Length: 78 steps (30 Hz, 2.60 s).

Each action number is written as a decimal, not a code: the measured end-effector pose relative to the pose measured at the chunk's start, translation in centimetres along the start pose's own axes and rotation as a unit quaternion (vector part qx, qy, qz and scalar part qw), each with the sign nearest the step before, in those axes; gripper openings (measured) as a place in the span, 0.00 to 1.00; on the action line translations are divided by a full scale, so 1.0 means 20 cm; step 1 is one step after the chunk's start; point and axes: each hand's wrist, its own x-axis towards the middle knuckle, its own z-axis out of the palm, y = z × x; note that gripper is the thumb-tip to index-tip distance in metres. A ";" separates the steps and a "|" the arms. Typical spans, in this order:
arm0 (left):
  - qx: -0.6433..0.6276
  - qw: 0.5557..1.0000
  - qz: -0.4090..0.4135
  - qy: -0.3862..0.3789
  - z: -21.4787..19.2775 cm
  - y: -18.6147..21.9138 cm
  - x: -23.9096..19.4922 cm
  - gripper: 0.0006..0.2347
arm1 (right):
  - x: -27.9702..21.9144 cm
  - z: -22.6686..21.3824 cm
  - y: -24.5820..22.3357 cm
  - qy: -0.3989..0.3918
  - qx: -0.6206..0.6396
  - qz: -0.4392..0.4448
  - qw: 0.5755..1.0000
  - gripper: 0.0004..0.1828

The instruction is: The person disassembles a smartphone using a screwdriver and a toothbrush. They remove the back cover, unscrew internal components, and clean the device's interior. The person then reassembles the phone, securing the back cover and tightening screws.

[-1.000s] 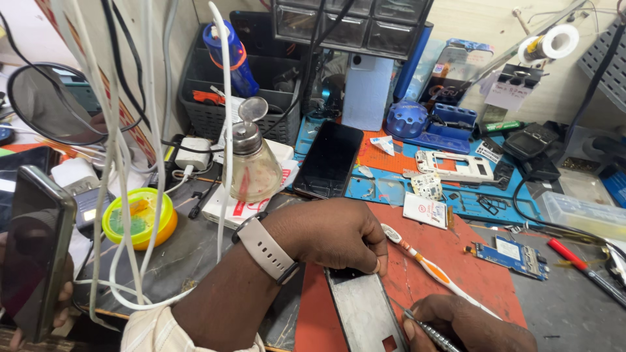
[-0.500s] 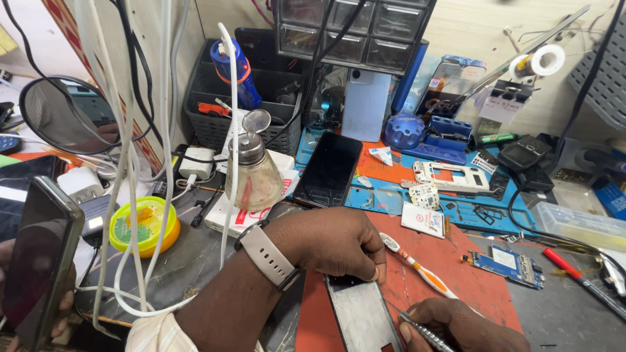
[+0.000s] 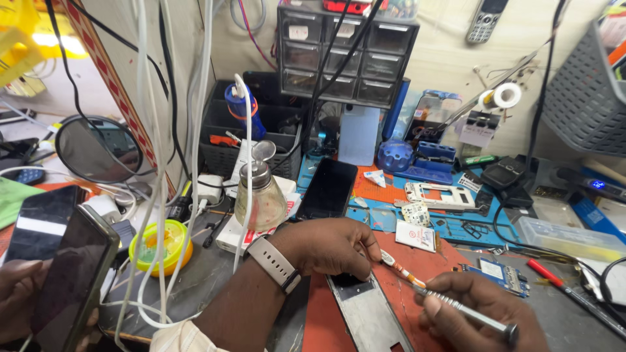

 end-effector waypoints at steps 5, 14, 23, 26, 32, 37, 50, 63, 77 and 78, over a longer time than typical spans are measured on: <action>-0.079 0.996 0.047 -0.018 0.00 0.00 0.01 0.17 | 0.12 -0.10 -0.28 -0.034 -0.041 -0.058 0.997 0.19; -0.212 0.968 0.114 -0.069 0.00 0.09 -0.06 0.20 | 0.33 0.02 -0.48 -0.217 -0.020 -0.155 0.964 0.16; -0.184 0.980 0.081 0.003 -0.01 0.14 -0.13 0.12 | 0.31 -0.04 -0.46 -0.149 0.169 -0.002 0.974 0.15; -0.172 0.982 0.077 0.001 -0.01 0.13 -0.13 0.10 | 0.33 -0.06 -0.42 -0.139 0.148 -0.009 0.979 0.17; -0.057 0.996 0.033 -0.063 0.04 0.13 -0.12 0.08 | 0.36 -0.08 -0.37 -0.124 0.073 -0.107 0.984 0.19; 0.106 0.994 -0.017 0.026 0.08 0.15 -0.11 0.09 | 0.23 -0.07 -0.51 -0.031 -0.097 -0.079 0.992 0.18; 0.167 0.986 -0.003 -0.005 0.12 0.17 -0.13 0.06 | -0.10 0.03 0.36 0.192 -0.204 -0.139 0.950 0.12; 0.223 0.975 0.021 -0.001 0.12 0.19 -0.14 0.05 | -0.16 0.04 0.00 0.069 -0.214 -0.036 0.974 0.11; 0.223 0.974 0.030 -0.020 0.11 0.16 -0.11 0.07 | -0.22 0.07 -0.18 0.067 -0.238 -0.053 0.967 0.12; 0.224 0.974 0.037 -0.023 0.11 0.16 -0.11 0.07 | -0.21 0.07 -0.19 0.052 -0.185 -0.053 0.980 0.12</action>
